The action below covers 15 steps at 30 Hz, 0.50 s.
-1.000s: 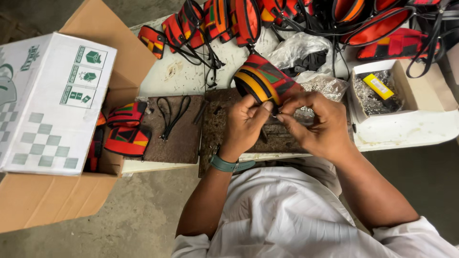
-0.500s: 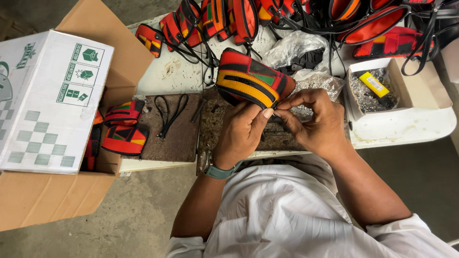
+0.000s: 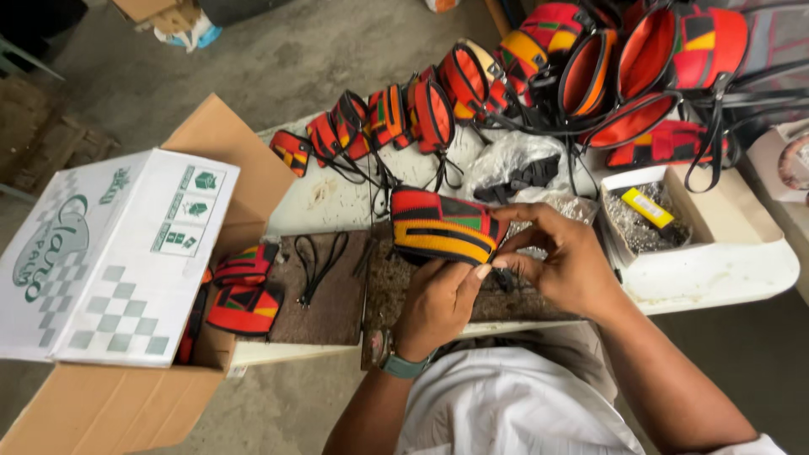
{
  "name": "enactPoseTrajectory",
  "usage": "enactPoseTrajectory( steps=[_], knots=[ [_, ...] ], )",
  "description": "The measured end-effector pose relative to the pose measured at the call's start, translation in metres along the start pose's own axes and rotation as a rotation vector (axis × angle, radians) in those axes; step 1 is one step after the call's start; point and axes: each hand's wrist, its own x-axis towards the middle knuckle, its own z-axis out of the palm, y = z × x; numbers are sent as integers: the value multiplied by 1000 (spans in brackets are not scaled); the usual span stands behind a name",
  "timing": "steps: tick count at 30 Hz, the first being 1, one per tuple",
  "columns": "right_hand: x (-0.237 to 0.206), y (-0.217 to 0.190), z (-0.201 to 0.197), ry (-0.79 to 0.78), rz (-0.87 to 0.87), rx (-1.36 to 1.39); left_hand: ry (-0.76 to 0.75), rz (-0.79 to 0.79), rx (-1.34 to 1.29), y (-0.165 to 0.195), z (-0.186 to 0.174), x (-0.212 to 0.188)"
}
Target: The person works at a bench assembling small colorful fabric pouches, turning and pressing each pouch, then attaching black straps and metal hardware to them by hand. They use a hammer on a metal block to set hardware and place finished pouches with the pile of completed bags on the table.
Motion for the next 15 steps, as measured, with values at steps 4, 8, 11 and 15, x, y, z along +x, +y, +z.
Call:
enactPoseTrajectory(
  steps=[4, 8, 11, 15],
  knots=[
    [-1, 5, 0, -14, -19, 52, 110, 116, -162, -3, 5, -1],
    [-16, 9, 11, 164, -431, -330, 176, 36, -284, -1, 8, -3],
    [-19, 14, 16, 192, -477, -355, 204, 14, -274, 1, 7, -1],
    [-19, 20, 17, 184, -424, -257, 213, -9, -304, 3, 6, 0]
  ],
)
